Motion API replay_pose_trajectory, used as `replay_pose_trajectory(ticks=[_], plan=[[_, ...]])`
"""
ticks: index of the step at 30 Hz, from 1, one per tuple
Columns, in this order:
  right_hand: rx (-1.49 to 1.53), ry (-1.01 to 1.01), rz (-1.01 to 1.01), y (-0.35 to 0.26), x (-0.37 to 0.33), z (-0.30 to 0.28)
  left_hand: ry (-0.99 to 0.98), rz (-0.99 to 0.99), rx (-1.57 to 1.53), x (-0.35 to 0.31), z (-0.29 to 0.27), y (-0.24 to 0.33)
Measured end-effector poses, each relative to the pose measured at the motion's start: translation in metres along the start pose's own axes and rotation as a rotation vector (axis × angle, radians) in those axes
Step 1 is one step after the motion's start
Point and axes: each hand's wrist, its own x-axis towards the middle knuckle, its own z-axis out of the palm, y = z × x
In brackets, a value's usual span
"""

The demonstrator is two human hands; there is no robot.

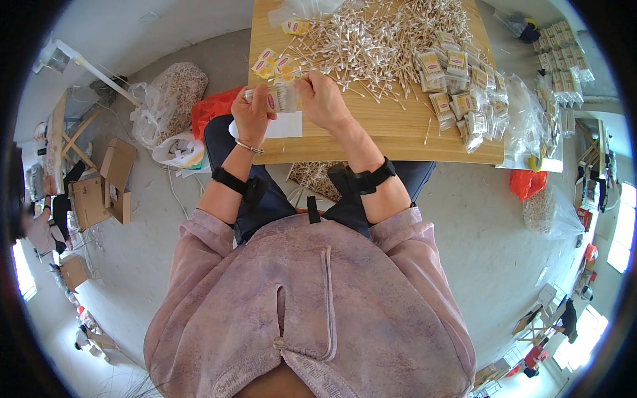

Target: The recorder is manually grouping cotton swabs and placing them into clear plastic packaging.

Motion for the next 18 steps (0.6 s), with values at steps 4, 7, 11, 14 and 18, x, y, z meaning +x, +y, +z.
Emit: replay_pose_trajectory(ticks=[4, 7, 11, 14, 18], plan=[[0.300, -0.043, 0.166, 0.014, 0.000, 0.001, 0.041, -0.118, -0.100, -0.001, 0.009, 0.000], [0.413, 0.071, 0.156, -0.002, -0.013, 0.010, 0.112, -0.128, -0.188, 0.000, 0.008, -0.003], [0.393, 0.127, 0.056, 0.002, -0.019, 0.028, 0.107, -0.071, -0.291, -0.002, 0.014, -0.007], [0.300, 0.080, 0.171, -0.008, -0.021, 0.020, 0.091, -0.101, -0.288, -0.009, 0.016, -0.007], [0.239, 0.115, 0.124, -0.010, -0.018, 0.005, 0.034, -0.034, -0.352, -0.008, 0.015, -0.018]])
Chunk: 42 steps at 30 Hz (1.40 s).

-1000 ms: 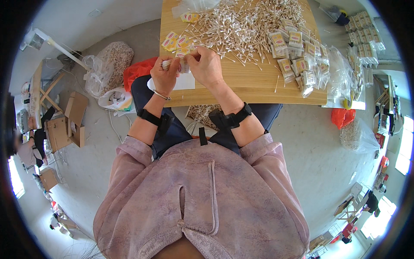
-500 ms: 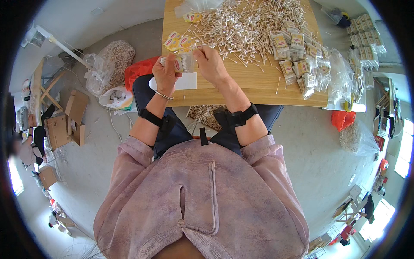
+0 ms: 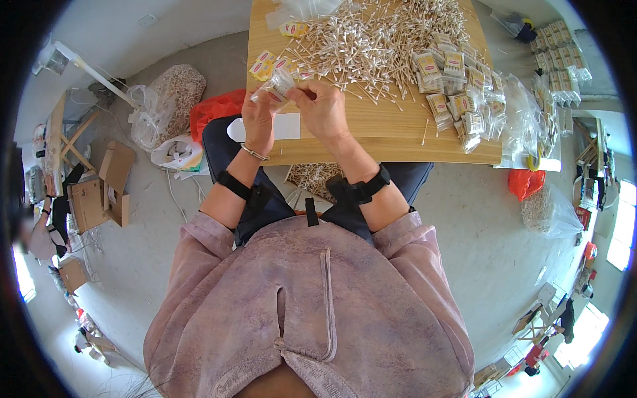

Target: The recorder is manually grouping cotton swabs and placing them into clear plastic packaging.

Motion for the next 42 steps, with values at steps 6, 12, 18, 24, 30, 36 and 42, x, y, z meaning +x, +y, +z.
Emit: replay_pose_trajectory(ticks=[6, 12, 18, 24, 30, 36, 42], plan=[[-0.324, -0.167, -0.515, -0.001, 0.017, -0.038, -0.526, 0.242, 0.589, 0.014, -0.010, 0.019], [-0.591, -0.302, -0.582, 0.003, 0.018, -0.055, -0.527, -0.061, 0.512, -0.005, -0.002, 0.010], [-0.374, -0.306, -0.501, 0.042, 0.009, -0.051, -0.475, 0.123, 0.629, -0.014, -0.012, -0.026], [-0.147, -0.293, -0.133, 0.064, -0.005, -0.053, -0.448, 0.169, 0.738, -0.018, -0.008, -0.030], [-0.131, -0.179, -0.296, 0.081, -0.006, -0.050, -0.494, 0.271, 0.817, -0.018, -0.005, -0.031], [-0.224, -0.126, -0.467, 0.081, -0.003, -0.044, -0.569, 0.632, 1.100, -0.013, 0.001, -0.021], [-0.134, -0.192, -0.254, 0.077, 0.003, -0.045, -0.629, 0.215, 1.009, -0.006, 0.000, -0.026]])
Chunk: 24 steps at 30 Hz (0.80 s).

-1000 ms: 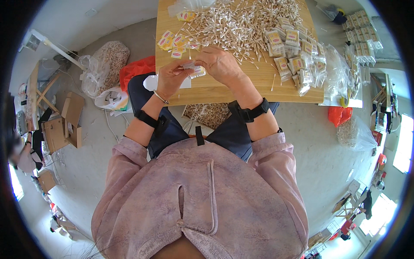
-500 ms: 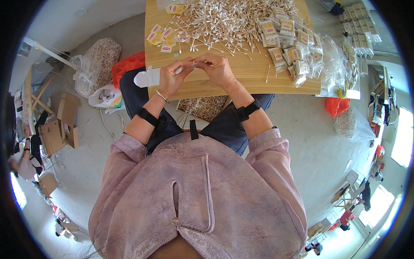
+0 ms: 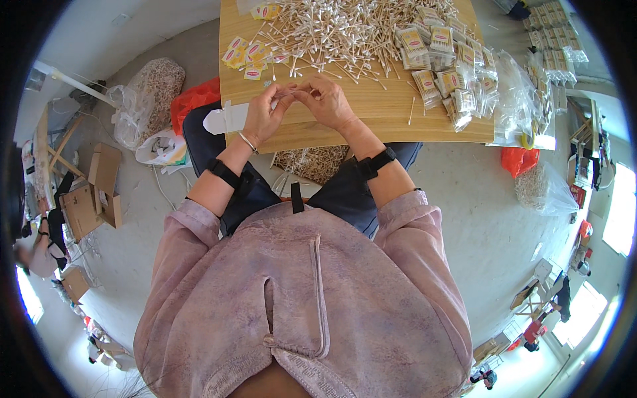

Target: The recorder is manually grouping cotton swabs and placing them into clear plastic packaging.

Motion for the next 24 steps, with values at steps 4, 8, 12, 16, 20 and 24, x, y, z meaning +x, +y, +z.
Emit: replay_pose_trajectory(ticks=[4, 8, 12, 16, 20, 24], plan=[[0.104, -0.027, 0.145, 0.001, 0.000, 0.003, -0.005, -0.209, -0.629, 0.004, 0.015, -0.007], [0.317, -0.016, 0.233, 0.007, 0.004, 0.006, -0.016, -0.270, -0.878, 0.009, 0.022, -0.025], [0.389, 0.050, 0.138, 0.018, 0.006, 0.008, -0.043, -0.291, -0.960, 0.017, 0.026, -0.027], [0.418, 0.033, 0.202, 0.013, 0.003, 0.004, -0.033, -0.295, -0.882, 0.011, 0.017, -0.011], [0.401, 0.007, 0.265, 0.008, 0.001, 0.002, -0.077, -0.224, -0.786, 0.009, 0.007, -0.015], [0.591, -0.016, 0.385, 0.022, -0.005, 0.000, -0.152, -0.138, -0.627, 0.006, -0.001, -0.014]])
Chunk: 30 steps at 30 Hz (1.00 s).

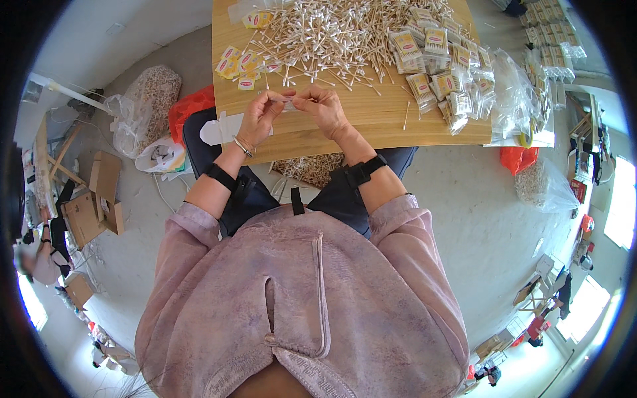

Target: The recorder is manually grouping cotton swabs and placing them into clear plastic packaging.

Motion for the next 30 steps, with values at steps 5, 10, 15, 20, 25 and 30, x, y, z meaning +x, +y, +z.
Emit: replay_pose_trajectory(ticks=[5, 10, 15, 20, 25, 30], plan=[[-0.280, 0.060, -0.140, 0.000, -0.002, 0.004, 0.035, 0.068, 0.276, -0.006, -0.001, 0.002], [-0.462, 0.044, -0.230, -0.009, -0.002, 0.009, 0.078, -0.046, -0.020, 0.002, 0.001, -0.002], [-0.225, 0.010, -0.152, -0.002, -0.003, 0.009, 0.093, -0.084, -0.063, 0.003, 0.016, -0.009], [-0.160, -0.027, -0.142, -0.003, -0.006, 0.009, 0.059, -0.097, -0.082, 0.001, 0.014, -0.011], [-0.207, -0.027, -0.129, -0.004, -0.002, 0.007, 0.058, -0.129, -0.166, 0.005, 0.009, -0.020], [-0.210, -0.036, -0.185, -0.003, 0.000, 0.005, 0.046, -0.120, -0.253, 0.007, 0.005, -0.023]])
